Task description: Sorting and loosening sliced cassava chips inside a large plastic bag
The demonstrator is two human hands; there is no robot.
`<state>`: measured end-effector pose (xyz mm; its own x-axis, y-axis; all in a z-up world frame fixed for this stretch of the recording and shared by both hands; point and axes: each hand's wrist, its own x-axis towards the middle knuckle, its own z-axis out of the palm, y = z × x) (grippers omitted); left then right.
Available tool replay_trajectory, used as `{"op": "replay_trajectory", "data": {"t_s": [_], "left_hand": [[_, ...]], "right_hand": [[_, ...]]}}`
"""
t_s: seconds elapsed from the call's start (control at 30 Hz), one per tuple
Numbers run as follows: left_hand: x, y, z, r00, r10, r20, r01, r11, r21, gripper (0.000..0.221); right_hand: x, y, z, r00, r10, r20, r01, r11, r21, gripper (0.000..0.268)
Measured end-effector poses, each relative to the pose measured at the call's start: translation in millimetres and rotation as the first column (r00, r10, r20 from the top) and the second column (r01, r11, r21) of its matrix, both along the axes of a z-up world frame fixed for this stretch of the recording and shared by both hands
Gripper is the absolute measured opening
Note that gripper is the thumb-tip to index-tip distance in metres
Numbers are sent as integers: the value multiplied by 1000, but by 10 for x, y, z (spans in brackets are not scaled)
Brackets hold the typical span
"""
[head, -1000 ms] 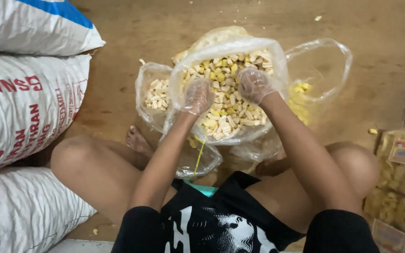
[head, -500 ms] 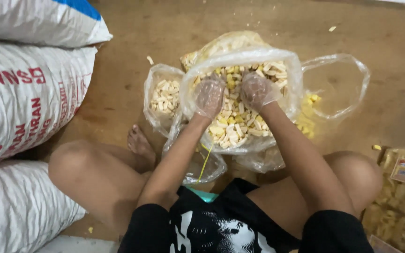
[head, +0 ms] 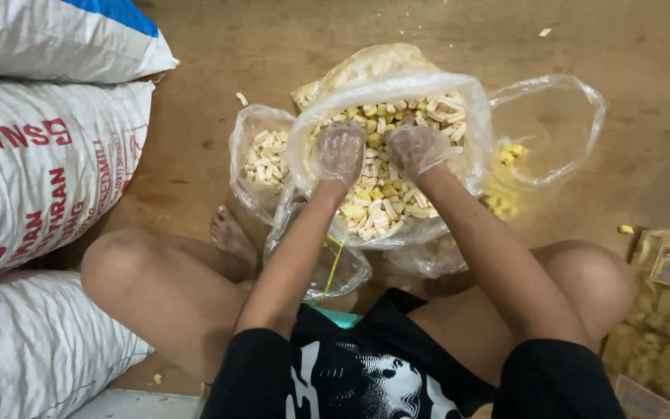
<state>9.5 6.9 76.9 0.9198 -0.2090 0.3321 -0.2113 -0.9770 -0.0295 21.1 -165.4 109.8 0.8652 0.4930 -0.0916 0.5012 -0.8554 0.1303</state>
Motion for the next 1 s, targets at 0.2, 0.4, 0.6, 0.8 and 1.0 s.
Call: {"op": "replay_trajectory", "data": {"t_s": [0.2, 0.4, 0.6, 0.8, 1.0], "left_hand": [[-13, 20, 294, 987, -107, -118, 78, 971, -225, 7], [97, -234, 443, 974, -100, -204, 9, 915, -404, 17], [142, -296, 396, 887, -40, -460, -126, 937, -325, 24], [98, -525, 954, 792, -42, -608, -163, 947, -278, 21], [136, -819, 1419, 791, -249, -558, -79, 865, -496, 31]], "right_hand": [[165, -38, -48, 990, 90, -110, -101, 990, -96, 39], [-85, 61, 889, 991, -119, -60, 128, 977, 168, 34], [-162, -101, 1237, 959, 139, 245, -34, 920, -390, 34], [-141, -430, 1520, 784, 561, 265, 3, 423, -906, 33], [-83, -1080, 1766, 548, 832, -90, 238, -258, -936, 33]]}}
